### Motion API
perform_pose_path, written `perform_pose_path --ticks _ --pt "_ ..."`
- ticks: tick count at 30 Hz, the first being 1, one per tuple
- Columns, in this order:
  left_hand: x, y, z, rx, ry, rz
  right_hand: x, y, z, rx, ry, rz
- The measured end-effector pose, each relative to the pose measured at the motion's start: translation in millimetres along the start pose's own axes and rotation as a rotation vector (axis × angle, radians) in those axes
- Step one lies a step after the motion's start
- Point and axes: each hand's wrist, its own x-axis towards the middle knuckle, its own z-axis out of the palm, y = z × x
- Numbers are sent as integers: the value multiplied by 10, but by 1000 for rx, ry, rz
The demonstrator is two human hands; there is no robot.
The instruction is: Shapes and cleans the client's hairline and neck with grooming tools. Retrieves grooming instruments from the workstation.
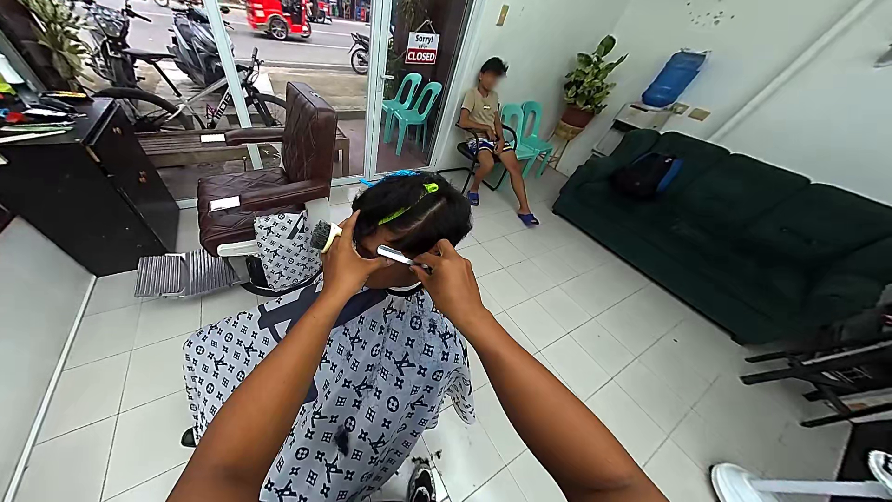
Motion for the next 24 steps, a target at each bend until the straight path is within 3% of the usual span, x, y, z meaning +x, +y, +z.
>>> perform_pose_path --ticks 4,7,10,11,13,14,15,17,19,20,21,22,24 --pt "-8 -30 -22 -4 -11 42 -107 51 33 43 -19 -79" --pt "-173 -11 -157 -104 -23 75 -443 321 25 271 46 -202" --pt "-724 82 -111 -300 32 232 -790 547 -96 510 -89 -46" --pt "-909 124 -35 -423 -51 310 -860 582 -123 529 -175 29" --pt "-1106 181 83 -758 -489 329 -990 623 -152 589 -367 73" --pt "-1124 186 148 -892 -671 307 -1068 657 -131 707 -381 24" --pt "-1116 193 196 -959 -718 284 -1127 706 -93 886 -349 -30" --pt "-1080 236 236 -898 -442 220 -1143 842 -39 1179 -253 -22" --pt "-1046 293 310 -695 -94 198 -1056 1070 -16 1127 -225 101" --pt "-1031 333 350 -619 -54 193 -973 1194 -8 994 -283 160" --pt "-1037 410 386 -589 -131 165 -898 1296 -9 866 -371 175" --pt "-1043 516 432 -601 -310 133 -842 1376 -17 806 -453 137" --pt "-1014 748 627 -628 -665 125 -829 1495 -25 932 -486 -14"
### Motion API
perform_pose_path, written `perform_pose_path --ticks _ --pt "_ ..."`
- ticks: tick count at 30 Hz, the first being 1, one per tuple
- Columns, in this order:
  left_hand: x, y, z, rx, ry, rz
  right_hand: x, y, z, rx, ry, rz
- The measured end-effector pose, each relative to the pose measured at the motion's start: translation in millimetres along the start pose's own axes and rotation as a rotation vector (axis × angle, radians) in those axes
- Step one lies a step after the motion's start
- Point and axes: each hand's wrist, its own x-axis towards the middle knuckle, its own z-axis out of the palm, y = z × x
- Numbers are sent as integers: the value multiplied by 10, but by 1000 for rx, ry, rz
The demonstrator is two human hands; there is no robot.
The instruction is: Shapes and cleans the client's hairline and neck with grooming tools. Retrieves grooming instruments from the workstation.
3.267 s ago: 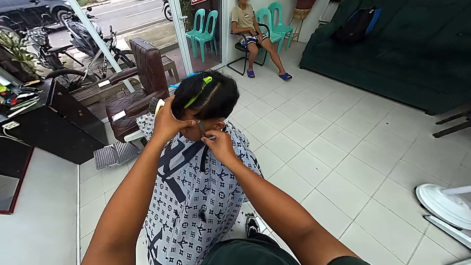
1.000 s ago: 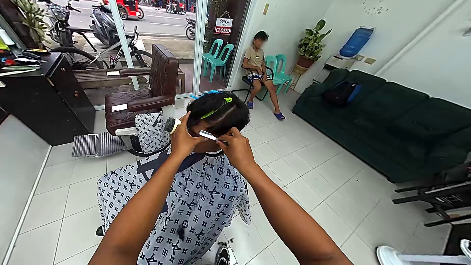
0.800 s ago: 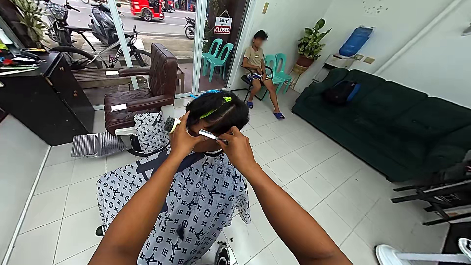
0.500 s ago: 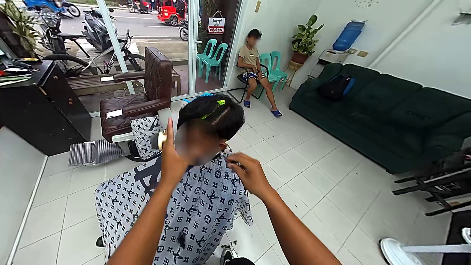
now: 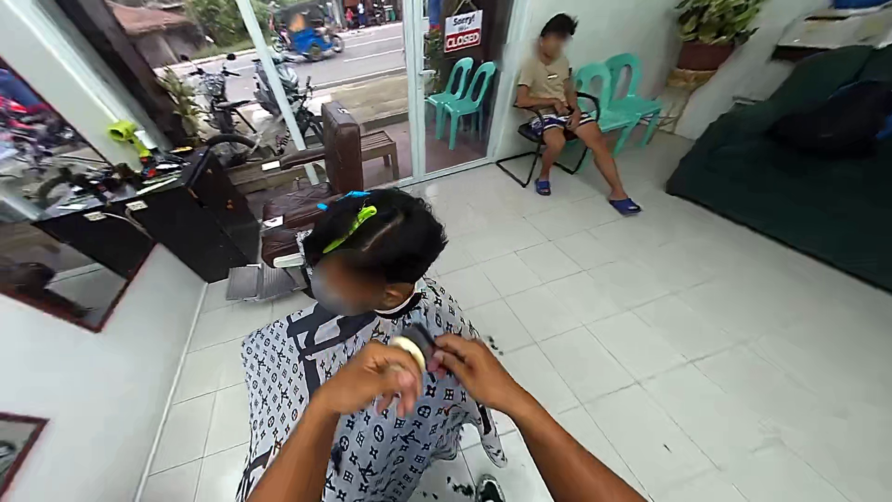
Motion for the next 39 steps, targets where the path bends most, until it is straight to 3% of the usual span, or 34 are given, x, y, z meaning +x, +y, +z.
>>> perform_pose_path --ticks 1,3,5,7,13,20,33,39 --pt "102 -2 127 48 33 10 -26 38 -19 133 20 -93" --pt "277 -33 296 356 490 119 3 76 -95 347 120 -135" --pt "426 -85 253 718 967 190 132 131 -222 299 187 -54" --pt "532 -99 117 943 1199 127 333 223 -328 105 223 -70" --pt "746 -208 -9 1090 1167 -205 797 78 -405 -299 217 -197" --pt "483 -290 -67 890 1277 -321 983 -103 -345 -617 42 -223" --pt "469 -348 -163 870 1239 -346 1037 -114 -267 -665 118 -256" --pt "472 -352 -182 904 1235 -339 1059 -140 -249 -687 59 -225"
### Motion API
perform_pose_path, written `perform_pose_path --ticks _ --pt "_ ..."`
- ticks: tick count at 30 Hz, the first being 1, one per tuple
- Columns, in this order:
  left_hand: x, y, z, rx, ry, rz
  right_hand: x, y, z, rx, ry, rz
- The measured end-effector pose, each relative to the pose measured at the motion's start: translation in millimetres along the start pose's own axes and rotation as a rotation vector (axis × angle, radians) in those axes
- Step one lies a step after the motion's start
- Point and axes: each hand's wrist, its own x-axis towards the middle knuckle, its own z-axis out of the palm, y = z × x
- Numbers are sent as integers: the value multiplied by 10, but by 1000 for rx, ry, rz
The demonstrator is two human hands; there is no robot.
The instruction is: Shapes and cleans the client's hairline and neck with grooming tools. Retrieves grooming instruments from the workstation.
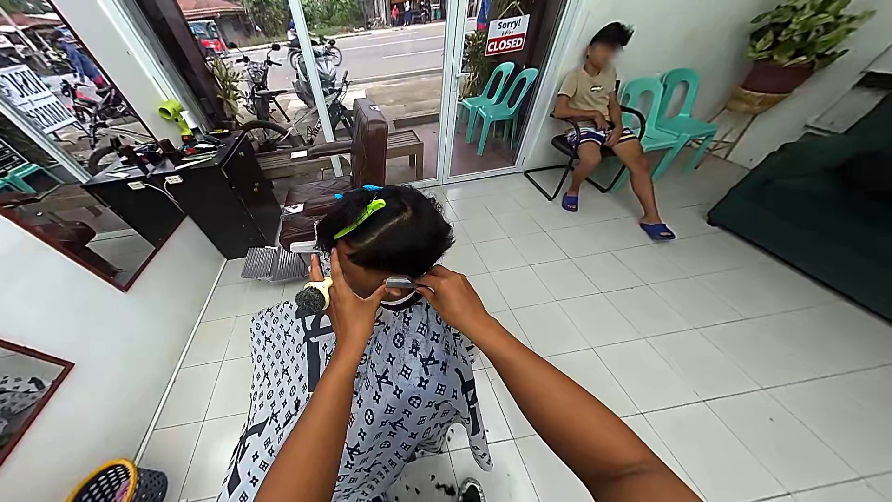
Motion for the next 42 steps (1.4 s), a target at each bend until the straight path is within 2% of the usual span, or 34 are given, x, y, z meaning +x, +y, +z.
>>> perform_pose_path --ticks 3,9,13,18,23,28,32,38,42 --pt "6 -3 1 -3 5 10 -19 11 -41 19 53 8" --pt "8 2 11 17 12 14 15 -22 12 -9 -3 -3" --pt "15 -7 25 11 10 10 -7 31 -27 11 66 -2" --pt "19 -13 30 17 23 20 38 -29 -17 -21 -40 9" --pt "26 -29 28 -9 12 16 -4 33 -52 19 34 22" --pt "23 0 25 14 12 16 33 -34 -13 -19 -73 22" --pt "31 3 21 5 11 13 14 5 -31 -2 12 16" --pt "30 -9 27 4 18 22 48 -64 -14 -10 -72 11" --pt "32 -25 37 7 29 23 20 -28 -43 7 -4 22"
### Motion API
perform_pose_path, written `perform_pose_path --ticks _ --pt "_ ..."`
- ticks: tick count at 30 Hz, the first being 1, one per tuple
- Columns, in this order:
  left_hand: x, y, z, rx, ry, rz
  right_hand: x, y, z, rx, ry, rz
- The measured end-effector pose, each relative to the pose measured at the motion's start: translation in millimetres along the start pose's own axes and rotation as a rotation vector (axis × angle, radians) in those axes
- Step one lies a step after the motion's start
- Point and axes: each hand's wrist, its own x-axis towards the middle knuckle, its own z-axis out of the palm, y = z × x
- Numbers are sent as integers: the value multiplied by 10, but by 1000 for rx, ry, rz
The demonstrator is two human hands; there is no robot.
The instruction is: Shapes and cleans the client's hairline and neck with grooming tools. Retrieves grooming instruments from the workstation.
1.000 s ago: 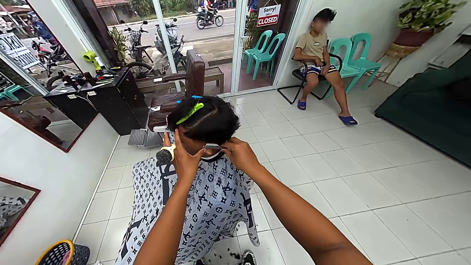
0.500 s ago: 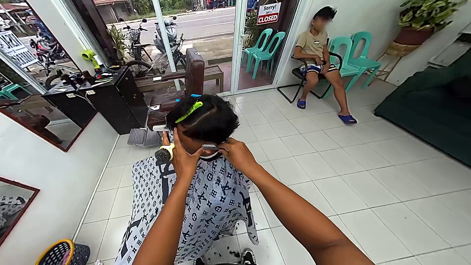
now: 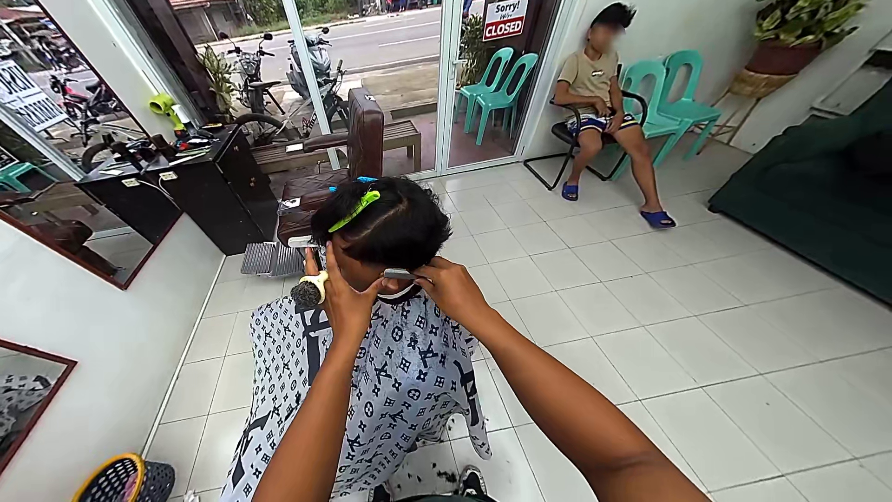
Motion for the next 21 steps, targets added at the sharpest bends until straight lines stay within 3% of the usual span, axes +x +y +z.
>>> perform_pose_path --ticks 6,10,15,21 --pt "-3 22 -6 -8 -10 -18 28 -56 3 -11 -94 26" --pt "1 13 -6 -11 5 -9 -2 5 -13 25 16 11" --pt "-2 7 -7 -3 7 -3 -58 28 66 85 -34 -21" --pt "-3 11 -9 -6 1 -16 -98 176 124 198 -16 77"
